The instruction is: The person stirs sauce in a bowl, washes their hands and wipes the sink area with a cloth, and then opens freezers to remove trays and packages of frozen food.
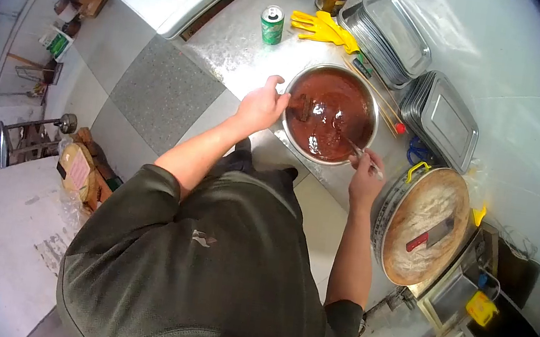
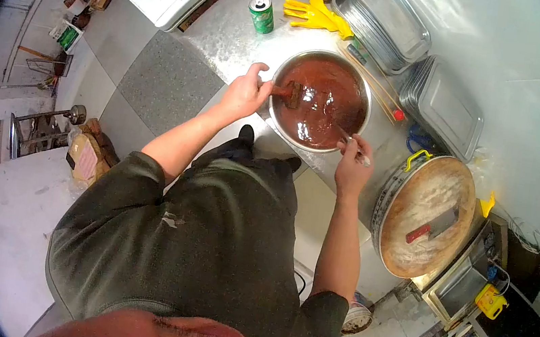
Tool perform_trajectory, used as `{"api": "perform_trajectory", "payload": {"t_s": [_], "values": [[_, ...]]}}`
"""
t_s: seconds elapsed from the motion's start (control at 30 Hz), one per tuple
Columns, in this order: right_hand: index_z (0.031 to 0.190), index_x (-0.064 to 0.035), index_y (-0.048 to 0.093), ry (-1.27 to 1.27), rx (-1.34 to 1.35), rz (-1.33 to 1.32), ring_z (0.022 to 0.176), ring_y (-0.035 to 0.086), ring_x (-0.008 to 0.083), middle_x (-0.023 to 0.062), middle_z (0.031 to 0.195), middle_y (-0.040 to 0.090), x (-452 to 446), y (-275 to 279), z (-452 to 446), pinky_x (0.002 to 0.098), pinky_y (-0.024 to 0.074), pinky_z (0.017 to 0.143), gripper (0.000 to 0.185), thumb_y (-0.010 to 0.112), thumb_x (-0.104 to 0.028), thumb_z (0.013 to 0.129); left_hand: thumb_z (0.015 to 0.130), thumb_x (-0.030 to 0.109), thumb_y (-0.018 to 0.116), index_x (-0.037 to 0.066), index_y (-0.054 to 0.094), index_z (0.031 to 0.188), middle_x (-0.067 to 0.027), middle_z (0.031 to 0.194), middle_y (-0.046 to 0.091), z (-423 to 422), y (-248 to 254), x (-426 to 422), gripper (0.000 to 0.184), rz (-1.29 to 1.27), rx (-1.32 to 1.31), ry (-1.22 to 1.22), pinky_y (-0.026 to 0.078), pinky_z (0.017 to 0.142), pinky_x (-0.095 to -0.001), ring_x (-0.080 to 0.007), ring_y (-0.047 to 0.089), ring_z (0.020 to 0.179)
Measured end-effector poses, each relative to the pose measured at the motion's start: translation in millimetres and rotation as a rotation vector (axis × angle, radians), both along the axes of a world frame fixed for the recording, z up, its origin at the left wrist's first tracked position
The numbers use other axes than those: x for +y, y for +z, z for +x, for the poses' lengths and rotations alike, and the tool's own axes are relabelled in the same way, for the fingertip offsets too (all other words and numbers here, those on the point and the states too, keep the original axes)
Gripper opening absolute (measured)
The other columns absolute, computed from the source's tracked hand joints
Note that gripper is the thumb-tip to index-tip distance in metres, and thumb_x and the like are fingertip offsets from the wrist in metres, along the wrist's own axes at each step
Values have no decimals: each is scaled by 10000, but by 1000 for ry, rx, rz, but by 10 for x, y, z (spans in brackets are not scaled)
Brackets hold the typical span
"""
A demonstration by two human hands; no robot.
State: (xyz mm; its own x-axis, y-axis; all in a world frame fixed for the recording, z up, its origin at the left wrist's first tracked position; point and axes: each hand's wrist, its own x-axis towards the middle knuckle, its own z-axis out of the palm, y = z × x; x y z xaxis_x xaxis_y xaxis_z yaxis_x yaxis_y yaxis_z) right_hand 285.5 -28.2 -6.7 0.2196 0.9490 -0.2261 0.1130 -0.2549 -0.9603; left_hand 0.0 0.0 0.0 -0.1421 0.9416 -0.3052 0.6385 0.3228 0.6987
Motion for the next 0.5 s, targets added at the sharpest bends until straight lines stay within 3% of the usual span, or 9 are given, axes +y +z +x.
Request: {"api": "perform_trajectory", "payload": {"t_s": [0.07,0.17,0.33,0.5], "values": [[1077,44,571,-53,28,14,721,655,169,124,858,640,86,21,84,264,527,658,216,546,-107,925,888,363,566,47,392,1235,-172,956,655,14,-75,28,500,-17,-107,48,468,840,-398,-302,628,948],[1052,47,575,-74,21,-32,706,654,163,121,833,631,230,35,213,255,528,640,203,546,-108,924,866,309,612,-16,482,1130,-179,762,661,45,-340,-14,438,166,-221,200,508,667,-365,-267,656,721],[1030,7,593,-214,-169,-165,748,595,152,66,862,637,505,-167,380,278,458,638,313,684,-229,846,849,319,647,-19,489,1117,-193,877,661,84,-360,16,459,89,-322,248,509,711,-350,-237,644,787],[1025,-4,593,-356,18,-223,792,593,159,71,907,619,594,-355,269,287,469,656,314,691,-227,827,835,320,670,-21,480,1079,-172,890,665,76,-453,19,461,81,-374,242,505,737,-352,-224,638,808]]}}
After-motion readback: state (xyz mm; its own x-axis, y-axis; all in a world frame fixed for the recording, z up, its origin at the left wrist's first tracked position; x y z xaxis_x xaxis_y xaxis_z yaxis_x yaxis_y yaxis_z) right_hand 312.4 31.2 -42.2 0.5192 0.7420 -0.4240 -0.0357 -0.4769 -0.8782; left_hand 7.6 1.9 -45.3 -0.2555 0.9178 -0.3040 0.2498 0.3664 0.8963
